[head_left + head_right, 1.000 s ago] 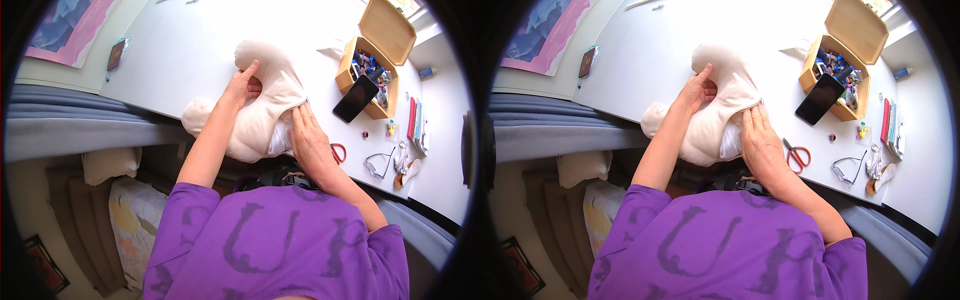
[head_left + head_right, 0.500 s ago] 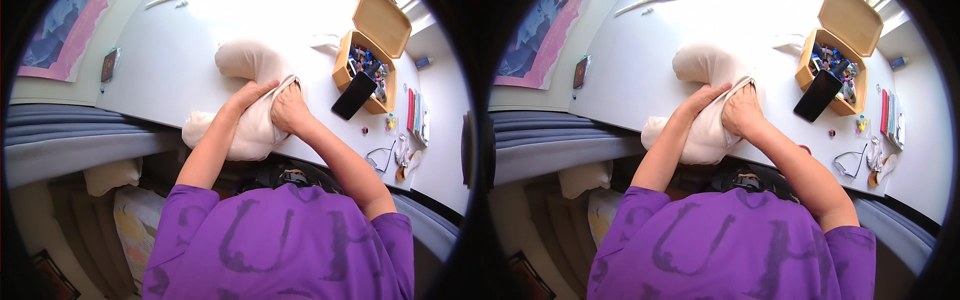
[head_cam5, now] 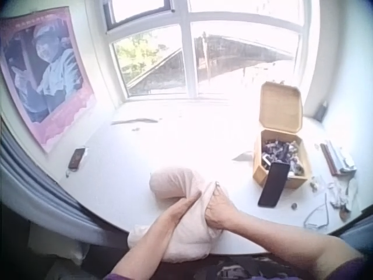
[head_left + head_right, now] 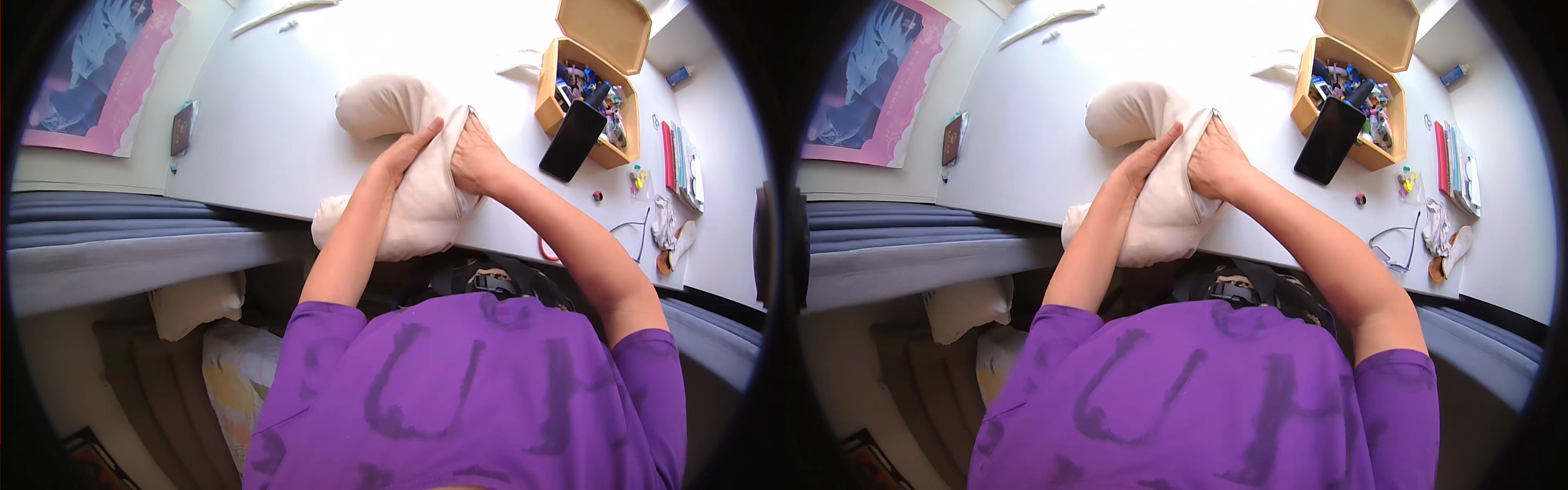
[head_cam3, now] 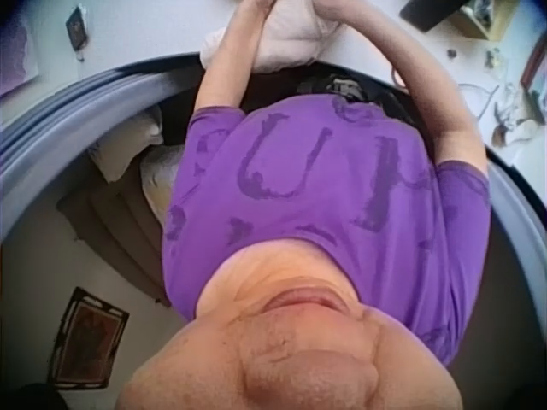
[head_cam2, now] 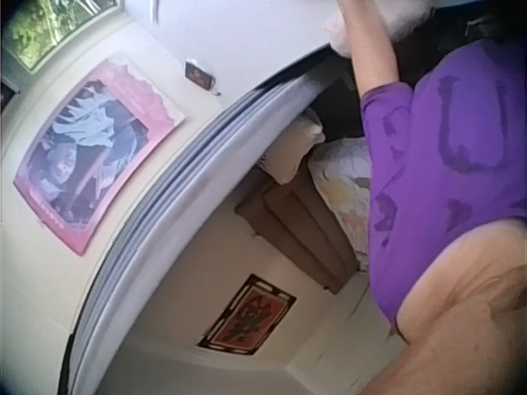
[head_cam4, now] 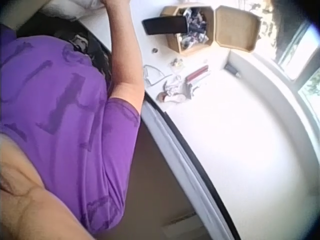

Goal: Repairing a neck pillow by adjusting the stuffing and closing the seam.

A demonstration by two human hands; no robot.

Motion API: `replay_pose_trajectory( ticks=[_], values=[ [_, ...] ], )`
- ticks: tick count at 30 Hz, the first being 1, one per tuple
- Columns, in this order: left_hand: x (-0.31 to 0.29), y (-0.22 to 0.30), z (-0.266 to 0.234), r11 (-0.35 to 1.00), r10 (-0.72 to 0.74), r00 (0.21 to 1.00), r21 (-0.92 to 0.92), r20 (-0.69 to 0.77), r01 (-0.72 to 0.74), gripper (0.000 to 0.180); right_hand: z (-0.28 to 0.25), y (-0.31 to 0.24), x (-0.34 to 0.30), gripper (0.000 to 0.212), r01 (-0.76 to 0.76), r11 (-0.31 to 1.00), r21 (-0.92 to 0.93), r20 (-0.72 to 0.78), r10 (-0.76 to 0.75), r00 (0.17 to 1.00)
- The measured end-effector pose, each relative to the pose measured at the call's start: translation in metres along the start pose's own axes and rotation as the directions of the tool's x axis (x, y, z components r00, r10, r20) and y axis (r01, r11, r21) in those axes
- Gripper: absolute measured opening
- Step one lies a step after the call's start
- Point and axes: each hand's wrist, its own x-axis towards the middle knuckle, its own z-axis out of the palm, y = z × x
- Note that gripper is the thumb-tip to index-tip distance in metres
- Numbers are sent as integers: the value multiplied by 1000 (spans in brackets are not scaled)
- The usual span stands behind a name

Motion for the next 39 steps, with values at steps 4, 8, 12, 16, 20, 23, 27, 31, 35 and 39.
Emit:
replay_pose_trajectory(
  ticks=[4, 8, 12, 16, 20, 23, 27, 31, 35, 39],
  values=[
    [2, 8, 11, 998, -40, 998, -52, 52, 43, 82, 21, 10, 7, 52, -116, 965, -234, -48, 108, 993],
    [1, -1, 1, 983, 56, 997, -176, 50, -47, 72, -3, 20, -5, 44, 122, 934, 336, -190, -60, 980],
    [-5, -1, 6, 957, 37, 994, -290, 106, -5, 64, -25, 26, -68, 29, 146, 864, 482, -301, 7, 954],
    [-9, 0, 3, 954, 89, 995, -292, 45, -72, 60, -32, 7, -99, 23, 41, 871, 490, -317, 134, 939],
    [-11, 1, 13, 954, 72, 996, -297, 57, -52, 60, -27, -1, -95, 14, 25, 874, 485, -350, 168, 921],
    [-11, -1, 13, 967, 50, 998, -250, 24, -42, 64, -23, -2, -83, 12, 55, 869, 492, -329, 127, 936],
    [-10, 6, 24, 987, 80, 996, 145, -40, -74, 79, -16, 4, -62, 10, 30, 901, 432, -146, 38, 989],
    [-9, 26, 41, 791, 103, 969, 609, -225, 57, 94, -1, 8, -36, 10, -43, 976, 213, -55, 57, 997],
    [-31, 8, 65, 428, 587, 724, 898, -364, 104, 90, 5, 11, -42, 10, 14, 924, 383, -163, 53, 985],
    [-76, -26, 115, 18, 903, 429, 999, -33, 38, 50, 10, 26, -66, 13, 186, 802, 567, -312, 0, 950]
  ],
)
